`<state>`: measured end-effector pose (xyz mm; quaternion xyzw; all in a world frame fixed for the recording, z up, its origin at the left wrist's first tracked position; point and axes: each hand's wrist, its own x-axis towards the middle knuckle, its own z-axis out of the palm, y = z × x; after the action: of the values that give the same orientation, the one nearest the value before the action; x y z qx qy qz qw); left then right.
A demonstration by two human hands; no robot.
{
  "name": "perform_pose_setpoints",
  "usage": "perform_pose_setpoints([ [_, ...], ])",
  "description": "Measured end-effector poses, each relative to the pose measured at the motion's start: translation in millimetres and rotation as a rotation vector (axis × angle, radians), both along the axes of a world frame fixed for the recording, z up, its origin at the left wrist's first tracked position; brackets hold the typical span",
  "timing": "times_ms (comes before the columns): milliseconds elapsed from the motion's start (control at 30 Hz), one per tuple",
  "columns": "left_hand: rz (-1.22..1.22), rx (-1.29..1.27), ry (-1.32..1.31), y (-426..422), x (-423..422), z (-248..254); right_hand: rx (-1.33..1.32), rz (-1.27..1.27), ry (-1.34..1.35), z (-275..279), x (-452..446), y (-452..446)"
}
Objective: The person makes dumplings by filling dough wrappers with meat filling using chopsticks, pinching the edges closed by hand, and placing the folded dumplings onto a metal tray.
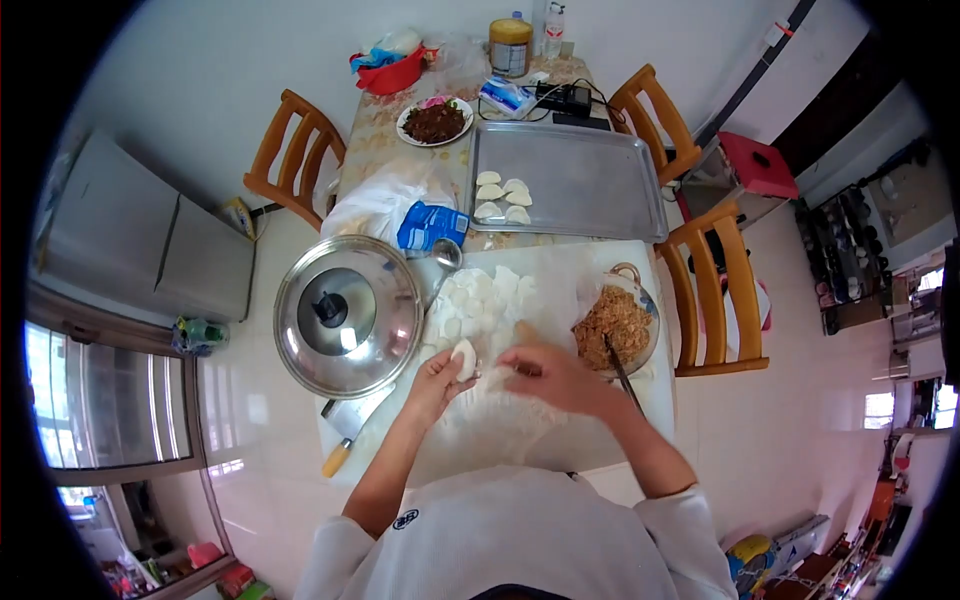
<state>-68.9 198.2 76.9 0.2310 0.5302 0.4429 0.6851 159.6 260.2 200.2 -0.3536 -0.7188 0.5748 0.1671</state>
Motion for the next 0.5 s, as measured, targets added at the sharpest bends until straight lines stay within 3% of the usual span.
perform_pose_setpoints([
  [33, 0.051, -0.026, -0.268, 11.5, -1.0, 6.9, 0.065, -0.006, 0.024, 12.1, 1.8, 19.5],
  [133, 0.01, 0.038, -0.253, 40.3, 3.0, 20.6, 0.024, -0.149, -0.023, 30.6, 3.9, 87.5],
  [500, 0.055, -0.046, -0.176, 94.7, 20.0, -24.2, 0.285, -0.429, -0.233, -139.3, -15.6, 328.6],
])
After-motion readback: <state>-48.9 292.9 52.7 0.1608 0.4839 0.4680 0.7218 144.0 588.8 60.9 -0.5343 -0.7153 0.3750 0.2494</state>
